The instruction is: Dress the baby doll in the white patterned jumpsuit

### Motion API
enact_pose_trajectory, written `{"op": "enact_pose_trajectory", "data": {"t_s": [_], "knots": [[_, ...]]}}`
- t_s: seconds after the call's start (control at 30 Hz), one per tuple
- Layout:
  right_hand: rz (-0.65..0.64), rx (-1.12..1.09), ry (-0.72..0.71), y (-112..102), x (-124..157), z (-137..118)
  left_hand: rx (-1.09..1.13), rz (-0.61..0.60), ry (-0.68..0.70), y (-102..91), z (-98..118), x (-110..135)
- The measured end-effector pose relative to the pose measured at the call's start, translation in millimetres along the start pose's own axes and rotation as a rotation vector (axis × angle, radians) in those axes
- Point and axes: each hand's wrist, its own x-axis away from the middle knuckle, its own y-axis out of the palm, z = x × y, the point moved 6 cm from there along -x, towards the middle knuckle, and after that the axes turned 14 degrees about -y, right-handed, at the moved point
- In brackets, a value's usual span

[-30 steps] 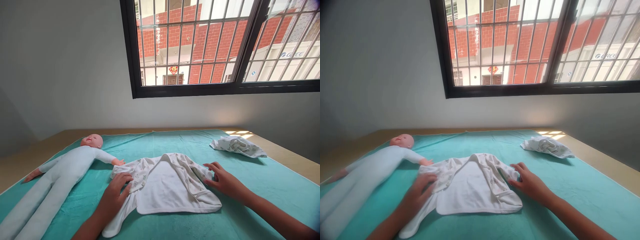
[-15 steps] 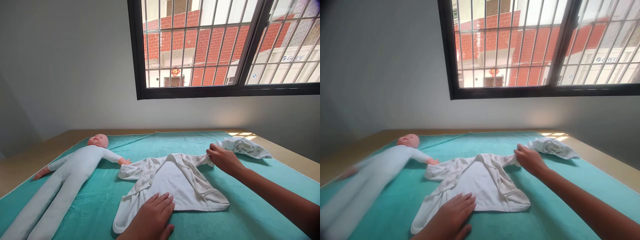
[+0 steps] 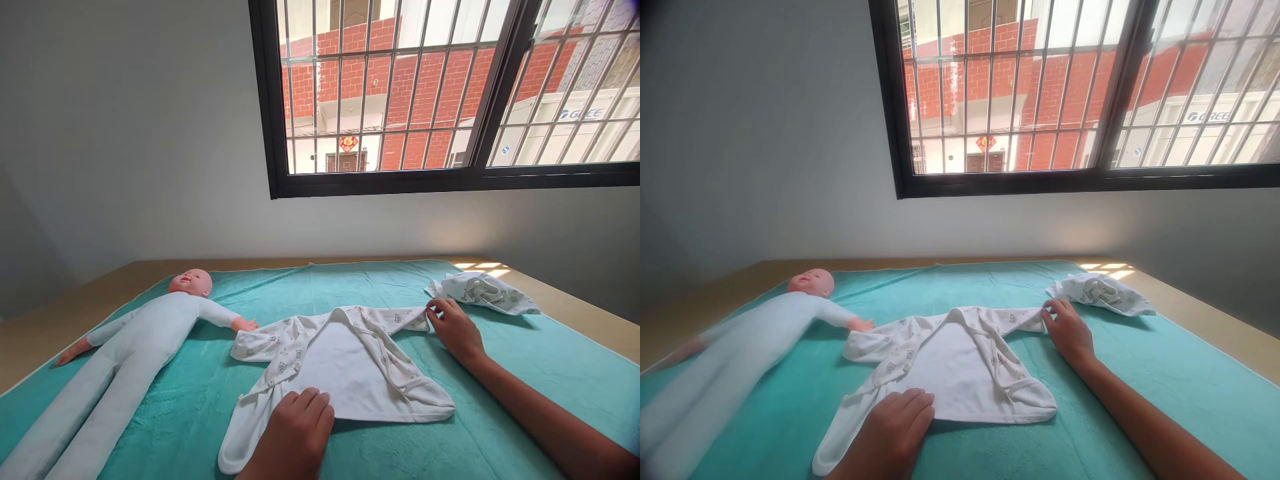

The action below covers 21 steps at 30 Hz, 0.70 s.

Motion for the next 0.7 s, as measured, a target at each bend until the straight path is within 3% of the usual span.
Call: {"op": "enact_pose_trajectory", "data": {"t_s": [0.07,0.13,0.23,0.33,0.43,0.63,0.7], "knots": [[0.118,-0.157,0.092,-3,2,7,0.055,0.054,-0.030,-3.0,-1,-1],[0.147,-0.285,0.139,-3,3,12,0.098,0.074,-0.038,-4.5,0,-2],[0.035,-0.460,0.117,6,3,14,0.147,0.006,0.048,-3.6,7,-3],[-0.153,-0.552,-0.018,16,4,5,0.216,-0.131,0.156,0.4,12,-3],[-0.239,-0.497,-0.100,20,6,-1,0.277,-0.250,0.179,6.1,10,-1],[0.010,-0.131,-0.093,-7,5,-9,0.274,-0.329,0.236,8.9,13,1],[0.018,-0.037,-0.037,-11,6,-10,0.283,-0.346,0.232,8.3,16,0]]}}
